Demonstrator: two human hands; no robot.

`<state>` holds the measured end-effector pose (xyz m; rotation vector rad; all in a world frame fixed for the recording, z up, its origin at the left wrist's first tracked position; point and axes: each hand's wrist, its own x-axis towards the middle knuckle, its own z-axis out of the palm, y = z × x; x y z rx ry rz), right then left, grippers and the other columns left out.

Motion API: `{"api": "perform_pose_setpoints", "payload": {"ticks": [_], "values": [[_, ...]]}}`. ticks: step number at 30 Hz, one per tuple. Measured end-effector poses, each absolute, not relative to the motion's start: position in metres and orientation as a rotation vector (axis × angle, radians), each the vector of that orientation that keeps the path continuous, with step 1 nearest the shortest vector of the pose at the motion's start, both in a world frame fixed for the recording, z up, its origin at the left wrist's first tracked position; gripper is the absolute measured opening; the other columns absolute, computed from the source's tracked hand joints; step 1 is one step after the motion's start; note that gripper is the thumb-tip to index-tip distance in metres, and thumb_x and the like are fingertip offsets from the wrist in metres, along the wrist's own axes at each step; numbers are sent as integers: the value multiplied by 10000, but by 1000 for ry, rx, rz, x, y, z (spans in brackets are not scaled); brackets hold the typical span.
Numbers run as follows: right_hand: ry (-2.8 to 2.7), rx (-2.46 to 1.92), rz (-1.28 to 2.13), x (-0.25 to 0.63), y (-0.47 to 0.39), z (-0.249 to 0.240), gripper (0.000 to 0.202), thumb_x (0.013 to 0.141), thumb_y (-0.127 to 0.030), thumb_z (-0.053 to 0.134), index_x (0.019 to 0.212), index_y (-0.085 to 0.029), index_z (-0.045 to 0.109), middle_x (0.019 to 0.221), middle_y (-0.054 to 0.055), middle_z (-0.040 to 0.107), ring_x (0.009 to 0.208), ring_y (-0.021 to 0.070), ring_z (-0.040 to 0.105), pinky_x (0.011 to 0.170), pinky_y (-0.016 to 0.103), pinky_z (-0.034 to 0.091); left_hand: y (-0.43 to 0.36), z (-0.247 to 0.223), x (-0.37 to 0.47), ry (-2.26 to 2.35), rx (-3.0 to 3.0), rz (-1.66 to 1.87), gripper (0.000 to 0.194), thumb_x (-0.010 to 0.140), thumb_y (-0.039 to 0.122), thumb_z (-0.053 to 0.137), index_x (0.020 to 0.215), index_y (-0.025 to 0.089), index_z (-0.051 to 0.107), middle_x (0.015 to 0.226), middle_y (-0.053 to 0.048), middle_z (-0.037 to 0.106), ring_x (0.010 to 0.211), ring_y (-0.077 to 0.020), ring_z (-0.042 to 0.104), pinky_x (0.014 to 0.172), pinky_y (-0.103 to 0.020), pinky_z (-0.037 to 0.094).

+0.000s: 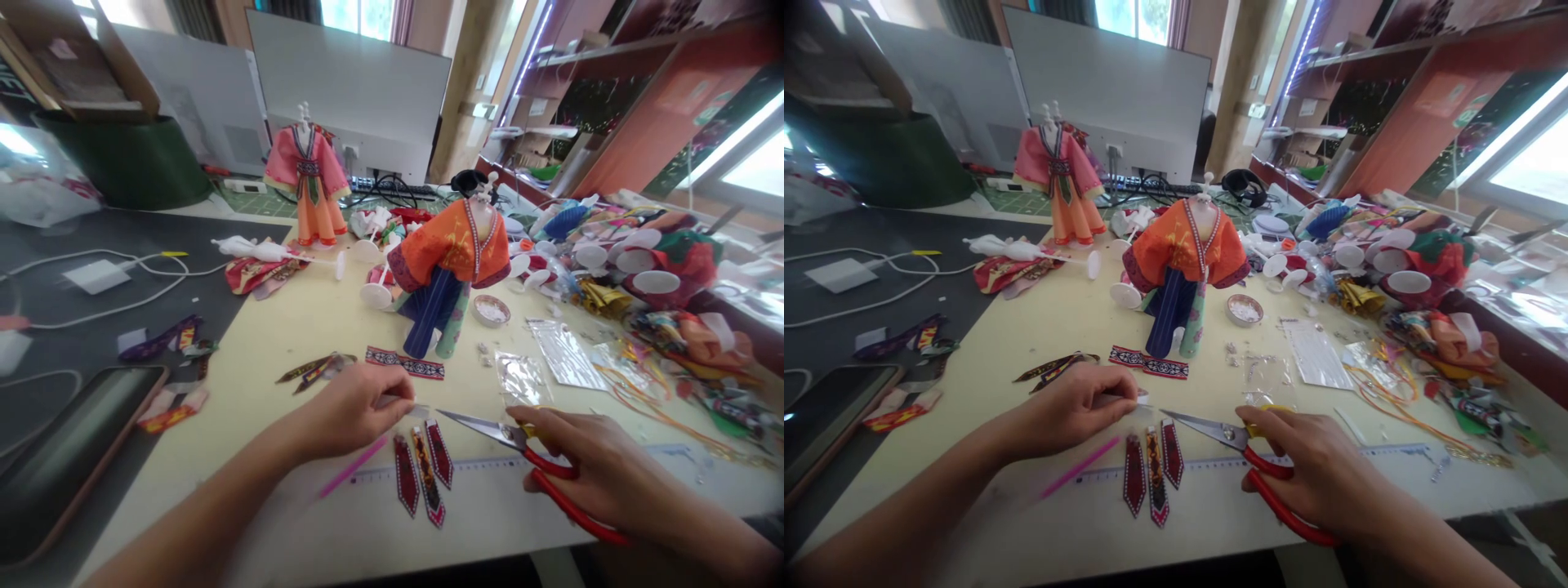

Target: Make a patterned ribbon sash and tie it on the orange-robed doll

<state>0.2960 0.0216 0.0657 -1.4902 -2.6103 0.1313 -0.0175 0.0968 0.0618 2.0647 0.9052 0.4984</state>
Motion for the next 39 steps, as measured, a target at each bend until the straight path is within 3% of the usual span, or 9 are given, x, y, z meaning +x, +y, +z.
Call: {"api": "perform_pose_setpoints", "payload": {"ticks": [3,6,10,15,25,31,39], "values": [[-2439,-1690,345,302,20,68,528,707,-365,671,1209,-243,559,762,30,681,593,182,630,512,282,514,101,61,-20,999,1968,560,116,832,273,532,801,177,589,641,45,538,567,-76,422,536,-198,342],[-2194,-1754,720,303,11,64,578,653,-342,709,1207,-277,557,841,28,677,686,201,645,592,291,539,103,60,-18,1000,1837,642,119,823,274,553,800,165,595,697,26,576,624,-84,474,575,-198,375],[-1906,-1588,1251,290,-4,54,736,583,-440,762,1251,-256,514,874,39,657,754,212,629,656,302,541,103,58,-15,967,1640,691,120,819,263,565,789,147,575,677,16,591,631,-88,521,605,-204,411],[-1723,-1429,1519,267,-13,61,769,592,-542,735,1263,-247,501,889,53,617,764,212,599,627,299,522,103,56,-12,964,1478,741,106,802,238,591,775,139,562,647,22,583,586,-71,520,551,-179,395],[-1870,-1565,1224,253,-3,60,650,731,-535,614,1283,-241,439,831,38,602,734,196,577,659,310,479,105,57,-12,904,1222,745,205,777,318,640,770,129,559,563,34,547,465,-36,440,440,-143,311],[-2089,-1863,839,234,10,59,498,740,-396,623,1194,-238,493,825,39,648,727,223,599,664,344,463,104,57,-14,877,1196,748,234,762,338,661,769,126,562,557,30,546,464,-40,447,433,-142,306],[-2196,-1791,660,231,10,54,487,750,-335,609,1206,-231,474,847,50,677,692,220,631,602,331,483,104,55,-13,853,1182,760,232,759,338,670,767,134,560,568,28,555,475,-47,456,441,-151,316]]}}
